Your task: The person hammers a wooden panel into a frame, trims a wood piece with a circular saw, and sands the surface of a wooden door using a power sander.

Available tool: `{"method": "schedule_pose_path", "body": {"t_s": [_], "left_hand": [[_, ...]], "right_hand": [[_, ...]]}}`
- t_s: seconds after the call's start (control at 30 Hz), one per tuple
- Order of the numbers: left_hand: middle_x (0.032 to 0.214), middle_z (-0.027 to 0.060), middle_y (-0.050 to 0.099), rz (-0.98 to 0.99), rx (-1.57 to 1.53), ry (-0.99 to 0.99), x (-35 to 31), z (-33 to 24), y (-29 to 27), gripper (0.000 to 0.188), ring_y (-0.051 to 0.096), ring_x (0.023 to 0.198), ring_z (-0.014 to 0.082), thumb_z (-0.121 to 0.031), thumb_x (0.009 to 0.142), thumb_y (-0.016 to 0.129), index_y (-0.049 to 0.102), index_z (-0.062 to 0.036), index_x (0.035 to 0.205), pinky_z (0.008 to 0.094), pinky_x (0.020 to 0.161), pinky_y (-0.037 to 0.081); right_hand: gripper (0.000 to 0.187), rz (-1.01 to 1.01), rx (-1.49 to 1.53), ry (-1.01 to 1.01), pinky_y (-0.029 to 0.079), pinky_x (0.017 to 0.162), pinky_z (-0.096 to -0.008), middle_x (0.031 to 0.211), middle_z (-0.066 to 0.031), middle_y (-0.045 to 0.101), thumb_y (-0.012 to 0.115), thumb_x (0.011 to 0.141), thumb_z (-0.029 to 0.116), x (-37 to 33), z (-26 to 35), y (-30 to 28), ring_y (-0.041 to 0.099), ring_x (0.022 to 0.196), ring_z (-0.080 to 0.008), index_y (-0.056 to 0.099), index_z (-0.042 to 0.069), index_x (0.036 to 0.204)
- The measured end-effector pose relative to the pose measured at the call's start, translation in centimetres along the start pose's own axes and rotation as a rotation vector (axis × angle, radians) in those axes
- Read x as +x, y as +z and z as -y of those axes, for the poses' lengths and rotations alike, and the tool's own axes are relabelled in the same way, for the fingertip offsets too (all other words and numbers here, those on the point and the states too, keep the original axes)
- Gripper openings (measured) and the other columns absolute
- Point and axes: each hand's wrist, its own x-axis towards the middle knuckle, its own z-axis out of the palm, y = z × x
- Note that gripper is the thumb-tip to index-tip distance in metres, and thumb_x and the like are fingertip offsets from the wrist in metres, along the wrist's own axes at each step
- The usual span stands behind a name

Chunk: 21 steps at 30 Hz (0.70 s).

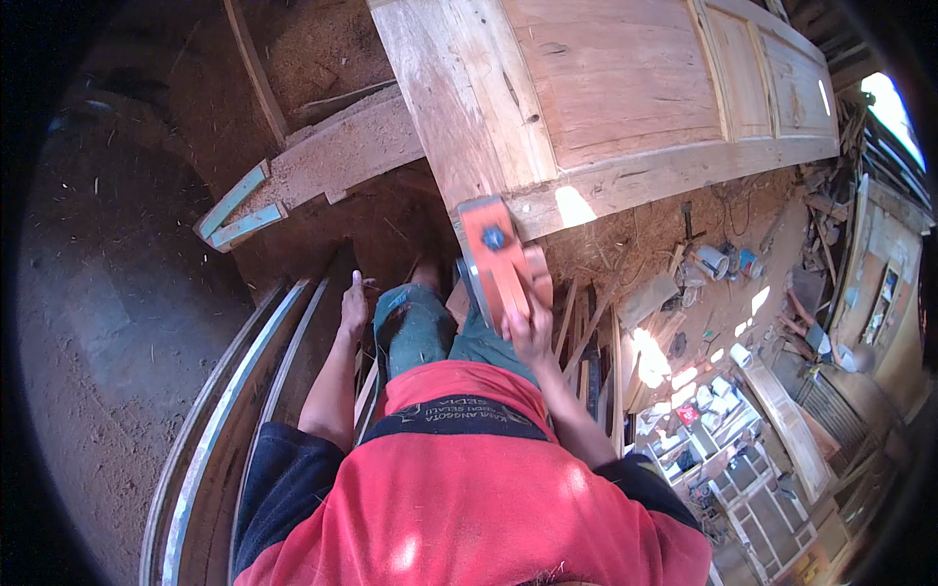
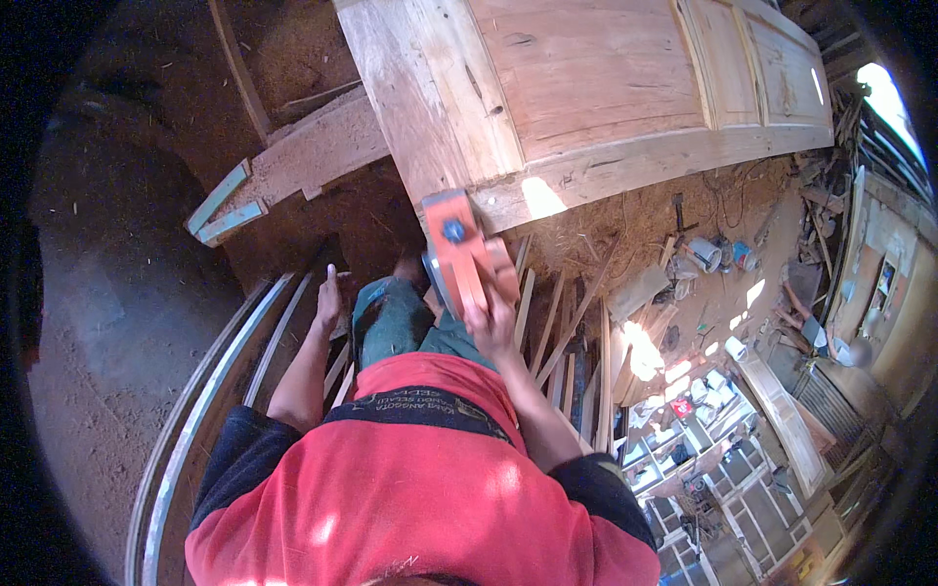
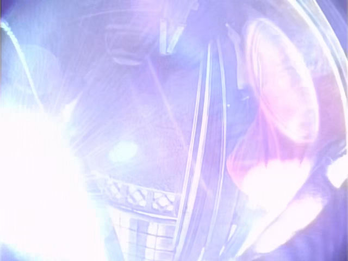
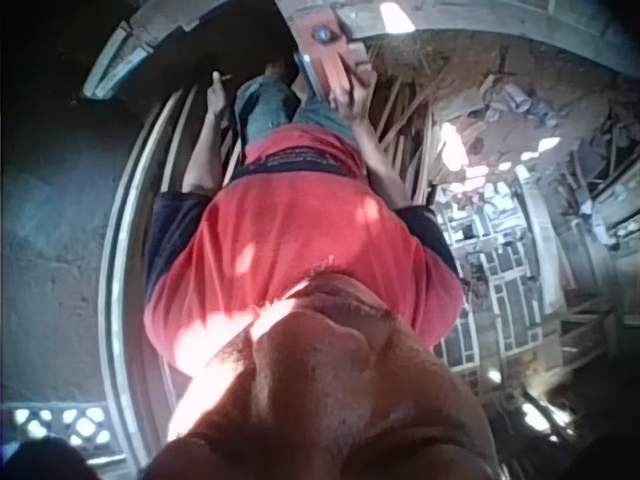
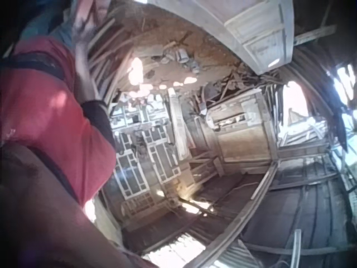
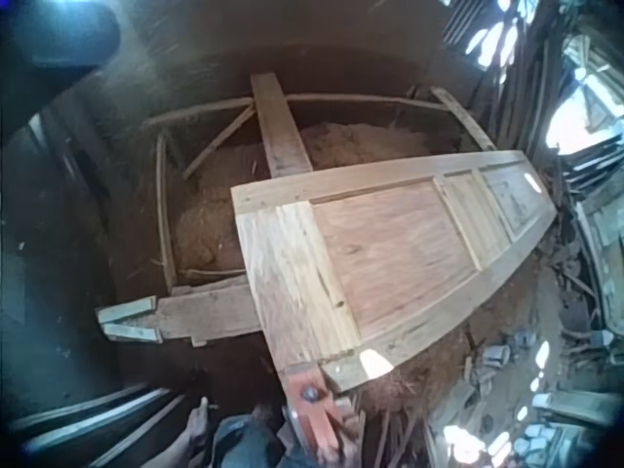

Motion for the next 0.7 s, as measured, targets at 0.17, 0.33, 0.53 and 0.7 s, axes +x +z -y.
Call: {"method": "schedule_pose_path", "body": {"t_s": [0.17,0.33,0.53,0.7], "left_hand": [[0.101,0.0141,0.075,0.019,0.066,0.001,0.0,1.1,-0.2,0.084,0.069,0.09,0.0205,-0.068,0.106,0.028,0.069,0.0026,0.126,0.0363,0.081,0.053],[0.108,0.0176,0.074,0.001,0.113,0.051,-1.0,-1.5,0.2,0.084,0.069,0.098,0.0248,-0.067,0.106,0.028,0.068,0.0046,0.127,0.0384,0.089,0.052],[0.122,0.0235,0.071,0.043,0.131,0.048,0.7,-2.1,0.6,0.085,0.066,0.117,0.0303,-0.066,0.106,0.026,0.066,0.0053,0.13,0.041,0.103,0.048],[0.125,0.0264,0.069,0.04,0.19,0.093,2.8,-0.3,0.6,0.087,0.064,0.123,0.0332,-0.066,0.107,0.023,0.066,0.0062,0.13,0.043,0.107,0.046]], "right_hand": [[0.045,-0.041,-0.013,-0.058,0.048,0.05,-0.0306,0.062,-0.0044,0.061,0.055,0.1,0.044,-1.0,-2.2,-0.6,0.061,0.053,-0.0142,0.064,0.001,0.099],[0.039,-0.021,0.0,-0.106,0.052,0.053,-0.0391,0.062,-0.0097,0.063,0.056,0.101,0.038,8.2,2.6,1.8,0.067,0.055,-0.0236,0.064,-0.001,0.102],[0.039,-0.006,-0.023,-0.089,0.052,0.058,-0.0435,0.066,-0.0163,0.065,0.059,0.101,0.037,12.5,5.1,2.5,0.068,0.058,-0.032,0.065,-0.002,0.109],[0.038,0.027,-0.087,-0.114,0.053,0.068,-0.0484,0.088,-0.0217,0.068,0.06,0.095,0.032,-0.5,-2.1,0.1,0.068,0.076,-0.0417,0.064,-0.003,0.11]]}}
